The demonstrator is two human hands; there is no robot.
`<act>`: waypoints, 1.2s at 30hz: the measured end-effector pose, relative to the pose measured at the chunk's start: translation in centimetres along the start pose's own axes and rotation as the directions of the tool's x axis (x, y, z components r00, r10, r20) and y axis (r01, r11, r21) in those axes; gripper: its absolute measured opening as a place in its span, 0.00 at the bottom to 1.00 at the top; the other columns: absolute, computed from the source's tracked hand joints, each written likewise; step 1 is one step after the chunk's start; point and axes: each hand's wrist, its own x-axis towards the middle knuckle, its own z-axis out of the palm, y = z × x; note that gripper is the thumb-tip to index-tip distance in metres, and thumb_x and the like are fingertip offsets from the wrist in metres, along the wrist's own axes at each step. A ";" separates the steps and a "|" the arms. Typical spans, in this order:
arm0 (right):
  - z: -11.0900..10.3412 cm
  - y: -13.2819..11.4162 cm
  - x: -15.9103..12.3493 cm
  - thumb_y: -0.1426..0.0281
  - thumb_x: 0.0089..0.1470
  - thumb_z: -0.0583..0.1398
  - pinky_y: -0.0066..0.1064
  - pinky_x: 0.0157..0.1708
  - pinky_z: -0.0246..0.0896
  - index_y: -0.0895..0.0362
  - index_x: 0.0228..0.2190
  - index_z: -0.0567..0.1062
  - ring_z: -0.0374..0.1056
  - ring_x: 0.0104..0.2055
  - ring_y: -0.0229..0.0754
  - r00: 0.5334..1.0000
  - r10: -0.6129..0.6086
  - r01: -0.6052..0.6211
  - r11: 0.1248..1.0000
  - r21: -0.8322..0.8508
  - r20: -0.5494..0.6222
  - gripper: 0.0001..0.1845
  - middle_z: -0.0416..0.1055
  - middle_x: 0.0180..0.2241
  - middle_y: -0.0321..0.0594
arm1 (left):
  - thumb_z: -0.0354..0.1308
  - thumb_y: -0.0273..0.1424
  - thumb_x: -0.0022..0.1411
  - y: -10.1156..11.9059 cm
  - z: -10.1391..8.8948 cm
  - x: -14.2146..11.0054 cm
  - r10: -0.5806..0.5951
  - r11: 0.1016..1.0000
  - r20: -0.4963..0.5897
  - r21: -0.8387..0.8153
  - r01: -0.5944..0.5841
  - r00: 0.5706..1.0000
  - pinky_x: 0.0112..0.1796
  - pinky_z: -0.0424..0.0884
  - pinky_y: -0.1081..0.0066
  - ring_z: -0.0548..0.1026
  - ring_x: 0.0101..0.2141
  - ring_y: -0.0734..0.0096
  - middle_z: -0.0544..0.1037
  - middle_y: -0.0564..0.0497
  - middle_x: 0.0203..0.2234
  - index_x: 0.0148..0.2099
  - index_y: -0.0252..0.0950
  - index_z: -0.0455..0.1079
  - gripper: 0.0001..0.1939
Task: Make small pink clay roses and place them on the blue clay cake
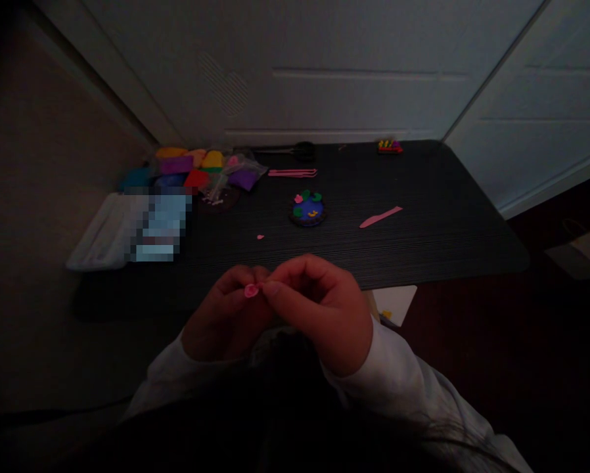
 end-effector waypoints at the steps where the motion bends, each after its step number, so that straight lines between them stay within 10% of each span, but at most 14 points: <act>1: 0.0 0.0 0.0 0.71 0.41 0.60 0.23 0.23 0.59 0.55 0.22 0.70 0.62 0.23 0.31 1.000 0.003 -0.003 1.000 0.015 0.002 0.02 0.66 0.21 0.32 | 0.58 0.23 0.44 0.0 0.0 0.0 0.003 1.000 0.005 -0.003 -0.003 1.000 0.34 0.64 0.69 0.68 0.29 0.74 0.71 0.55 0.24 0.26 0.38 0.71 0.05; 36: 0.0 0.0 -0.1 0.72 0.43 0.60 0.21 0.23 0.54 0.56 0.22 0.69 0.58 0.23 0.28 0.999 0.035 -0.035 0.999 0.027 0.017 0.03 0.64 0.21 0.31 | 0.57 0.21 0.44 -0.3 -0.3 0.2 0.034 0.999 0.054 0.012 -0.034 0.998 0.33 0.65 0.72 0.69 0.29 0.76 0.72 0.55 0.24 0.27 0.37 0.71 0.07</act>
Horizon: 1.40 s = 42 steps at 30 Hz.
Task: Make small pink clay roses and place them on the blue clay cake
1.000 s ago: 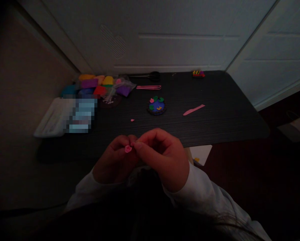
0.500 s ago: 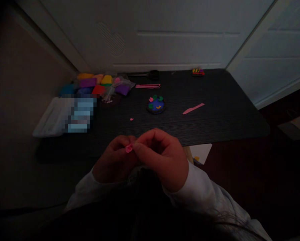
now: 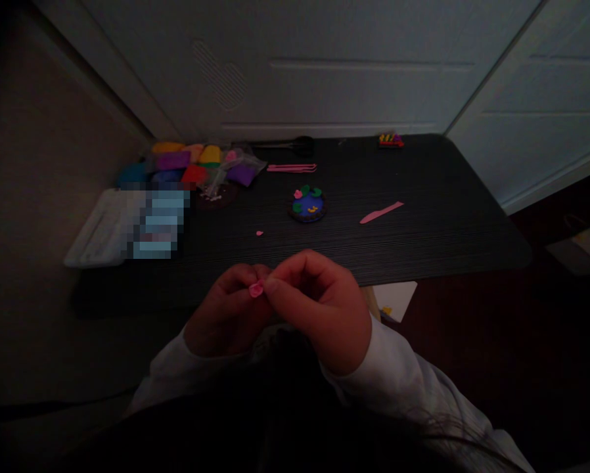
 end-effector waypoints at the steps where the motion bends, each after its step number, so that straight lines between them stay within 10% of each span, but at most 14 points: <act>1: 0.0 0.0 0.0 0.72 0.43 0.60 0.21 0.23 0.54 0.56 0.22 0.69 0.59 0.24 0.28 1.000 0.003 -0.003 1.000 0.002 0.003 0.03 0.64 0.21 0.31 | 0.57 0.21 0.44 0.0 0.0 0.0 -0.004 1.000 -0.002 0.003 0.004 1.000 0.32 0.65 0.72 0.69 0.29 0.76 0.72 0.55 0.24 0.27 0.37 0.71 0.07; 42: -0.3 0.3 0.2 0.70 0.43 0.59 0.24 0.24 0.55 0.57 0.23 0.69 0.59 0.24 0.31 0.999 0.031 -0.032 0.999 0.035 0.026 0.03 0.63 0.22 0.32 | 0.57 0.21 0.45 -0.1 0.0 0.0 -0.027 1.000 -0.033 -0.015 0.027 0.999 0.33 0.66 0.72 0.70 0.29 0.76 0.73 0.56 0.23 0.27 0.38 0.71 0.07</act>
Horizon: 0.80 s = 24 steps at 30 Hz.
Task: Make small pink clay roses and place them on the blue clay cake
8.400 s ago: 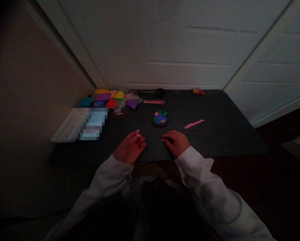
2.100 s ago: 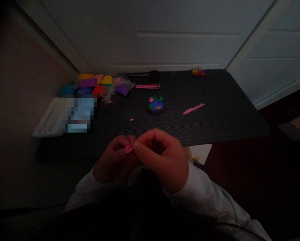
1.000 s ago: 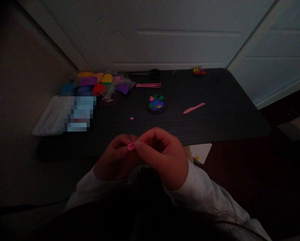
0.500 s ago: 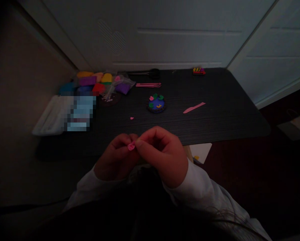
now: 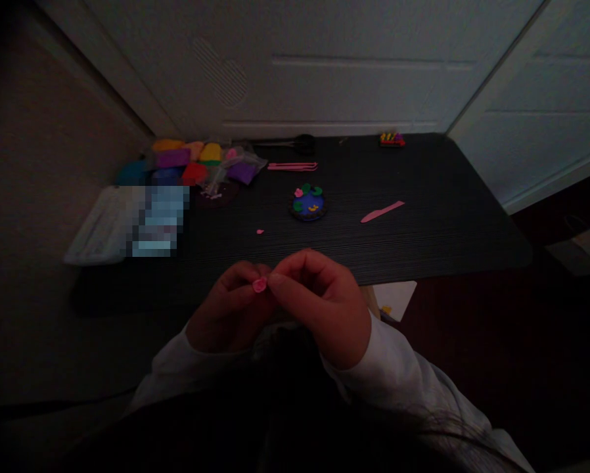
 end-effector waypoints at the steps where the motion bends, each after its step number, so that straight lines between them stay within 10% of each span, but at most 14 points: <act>1: -0.1 0.1 0.0 0.70 0.44 0.58 0.25 0.25 0.56 0.57 0.24 0.69 0.59 0.25 0.31 1.000 -0.009 0.009 1.000 0.010 0.007 0.03 0.64 0.22 0.33 | 0.56 0.21 0.45 0.0 0.0 0.0 0.002 1.000 0.003 -0.007 -0.002 1.000 0.33 0.66 0.73 0.70 0.29 0.77 0.73 0.56 0.23 0.27 0.38 0.71 0.07; 24: -0.8 -0.1 -0.3 0.71 0.44 0.58 0.28 0.27 0.56 0.55 0.26 0.70 0.62 0.28 0.35 0.947 -0.319 0.307 0.844 -0.439 0.050 0.02 0.65 0.26 0.35 | 0.58 0.22 0.44 0.2 0.3 -0.2 -0.029 1.000 -0.015 -0.001 0.029 0.999 0.32 0.66 0.72 0.69 0.28 0.76 0.73 0.55 0.22 0.26 0.37 0.71 0.06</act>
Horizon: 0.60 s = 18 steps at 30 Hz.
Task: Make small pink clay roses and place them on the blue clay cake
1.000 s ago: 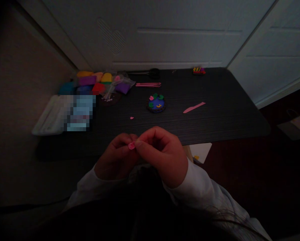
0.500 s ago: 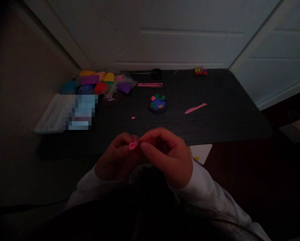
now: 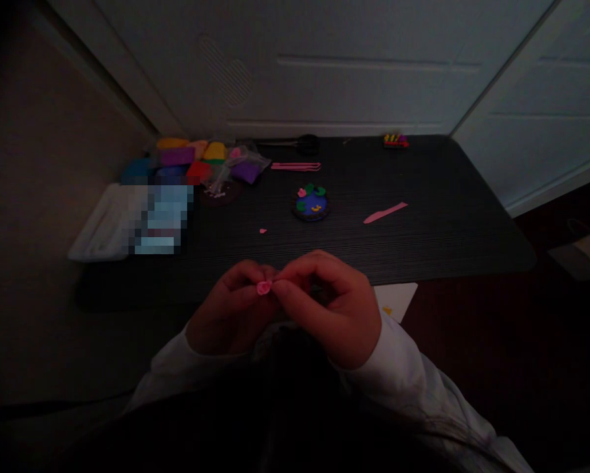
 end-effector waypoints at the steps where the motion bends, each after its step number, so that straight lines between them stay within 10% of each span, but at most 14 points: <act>1: 0.0 0.0 0.0 0.71 0.44 0.58 0.28 0.27 0.56 0.55 0.25 0.70 0.62 0.28 0.35 1.000 0.003 -0.003 1.000 -0.006 -0.001 0.01 0.66 0.26 0.35 | 0.58 0.21 0.44 0.0 0.0 0.0 0.009 1.000 0.008 0.005 -0.009 1.000 0.32 0.66 0.72 0.69 0.28 0.76 0.72 0.55 0.22 0.26 0.37 0.71 0.06; 18: -0.1 -0.3 0.0 0.71 0.45 0.58 0.27 0.26 0.57 0.56 0.25 0.70 0.62 0.28 0.35 0.995 0.090 -0.093 0.993 0.071 0.037 0.01 0.67 0.25 0.35 | 0.57 0.21 0.44 0.0 -0.2 -0.1 -0.005 1.000 0.041 0.014 0.004 0.999 0.32 0.64 0.73 0.68 0.28 0.77 0.72 0.56 0.22 0.27 0.38 0.71 0.07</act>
